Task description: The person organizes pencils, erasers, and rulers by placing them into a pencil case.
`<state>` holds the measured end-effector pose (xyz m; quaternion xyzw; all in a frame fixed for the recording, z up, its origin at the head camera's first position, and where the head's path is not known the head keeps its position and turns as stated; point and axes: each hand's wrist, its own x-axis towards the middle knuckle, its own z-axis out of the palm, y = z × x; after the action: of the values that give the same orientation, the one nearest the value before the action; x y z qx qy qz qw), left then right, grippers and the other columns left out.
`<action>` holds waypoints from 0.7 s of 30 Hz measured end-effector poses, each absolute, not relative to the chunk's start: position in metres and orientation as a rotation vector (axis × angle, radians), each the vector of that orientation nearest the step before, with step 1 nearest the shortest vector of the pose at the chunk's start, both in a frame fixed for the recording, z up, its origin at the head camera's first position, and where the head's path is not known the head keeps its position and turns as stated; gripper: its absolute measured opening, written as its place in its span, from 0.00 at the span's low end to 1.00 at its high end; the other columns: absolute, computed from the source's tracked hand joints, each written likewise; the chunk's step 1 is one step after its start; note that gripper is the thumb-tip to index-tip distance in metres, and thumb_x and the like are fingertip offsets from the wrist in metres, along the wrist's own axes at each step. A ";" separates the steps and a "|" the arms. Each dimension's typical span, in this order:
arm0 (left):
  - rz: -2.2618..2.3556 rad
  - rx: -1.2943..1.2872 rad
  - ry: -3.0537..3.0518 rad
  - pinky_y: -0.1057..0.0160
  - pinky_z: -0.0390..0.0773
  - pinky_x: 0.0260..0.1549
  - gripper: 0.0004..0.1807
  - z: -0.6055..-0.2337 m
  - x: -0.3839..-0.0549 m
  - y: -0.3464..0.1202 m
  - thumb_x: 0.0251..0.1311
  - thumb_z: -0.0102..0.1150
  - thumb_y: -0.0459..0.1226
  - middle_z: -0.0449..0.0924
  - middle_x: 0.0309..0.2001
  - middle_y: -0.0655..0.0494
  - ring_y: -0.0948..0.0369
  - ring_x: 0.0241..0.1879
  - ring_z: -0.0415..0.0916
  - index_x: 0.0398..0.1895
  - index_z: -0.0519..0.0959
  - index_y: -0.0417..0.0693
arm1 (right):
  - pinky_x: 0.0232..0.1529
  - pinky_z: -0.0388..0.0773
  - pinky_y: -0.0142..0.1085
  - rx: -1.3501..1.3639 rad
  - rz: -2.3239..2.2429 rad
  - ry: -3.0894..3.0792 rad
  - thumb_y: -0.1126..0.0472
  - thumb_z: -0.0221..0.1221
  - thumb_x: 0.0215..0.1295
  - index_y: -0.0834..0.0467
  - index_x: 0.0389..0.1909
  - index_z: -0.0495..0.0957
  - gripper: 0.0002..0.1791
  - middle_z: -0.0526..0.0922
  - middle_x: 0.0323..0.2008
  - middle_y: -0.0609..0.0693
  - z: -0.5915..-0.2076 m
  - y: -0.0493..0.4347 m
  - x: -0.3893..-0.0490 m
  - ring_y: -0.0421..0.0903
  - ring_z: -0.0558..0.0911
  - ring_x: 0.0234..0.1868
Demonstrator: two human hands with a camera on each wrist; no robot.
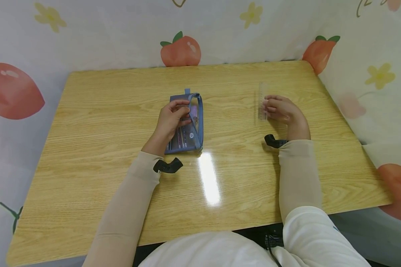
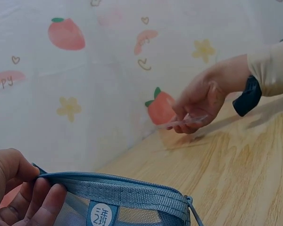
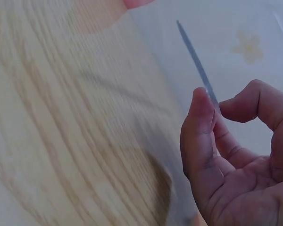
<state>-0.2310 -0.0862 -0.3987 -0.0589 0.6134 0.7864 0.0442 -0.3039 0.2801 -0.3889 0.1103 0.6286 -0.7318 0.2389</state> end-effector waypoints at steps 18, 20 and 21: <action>2.393 -0.162 1.900 0.61 0.82 0.30 0.13 -0.398 -0.231 -0.086 0.56 0.55 0.29 0.72 0.34 0.51 0.60 0.29 0.72 0.46 0.75 0.39 | 0.27 0.76 0.33 0.180 -1.960 1.694 0.68 0.49 0.65 0.61 0.60 0.58 0.23 0.74 0.33 0.53 -0.394 0.253 -0.307 0.44 0.77 0.30; 2.390 -0.163 1.902 0.60 0.82 0.31 0.13 -0.398 -0.230 -0.086 0.56 0.55 0.29 0.72 0.35 0.51 0.60 0.29 0.72 0.46 0.75 0.39 | 0.28 0.76 0.33 0.176 -1.946 1.697 0.69 0.49 0.65 0.61 0.61 0.57 0.23 0.74 0.34 0.52 -0.395 0.248 -0.307 0.44 0.76 0.30; 2.390 -0.164 1.902 0.60 0.82 0.31 0.13 -0.398 -0.230 -0.086 0.56 0.55 0.29 0.72 0.35 0.51 0.59 0.29 0.72 0.46 0.75 0.39 | 0.28 0.76 0.33 0.176 -1.939 1.698 0.69 0.48 0.65 0.62 0.60 0.57 0.23 0.74 0.34 0.52 -0.395 0.245 -0.307 0.44 0.76 0.30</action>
<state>-0.2299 -0.0857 -0.3975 -0.0535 0.6212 0.7807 0.0414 -0.3073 0.2452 -0.3948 0.0655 0.6318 -0.7215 0.2755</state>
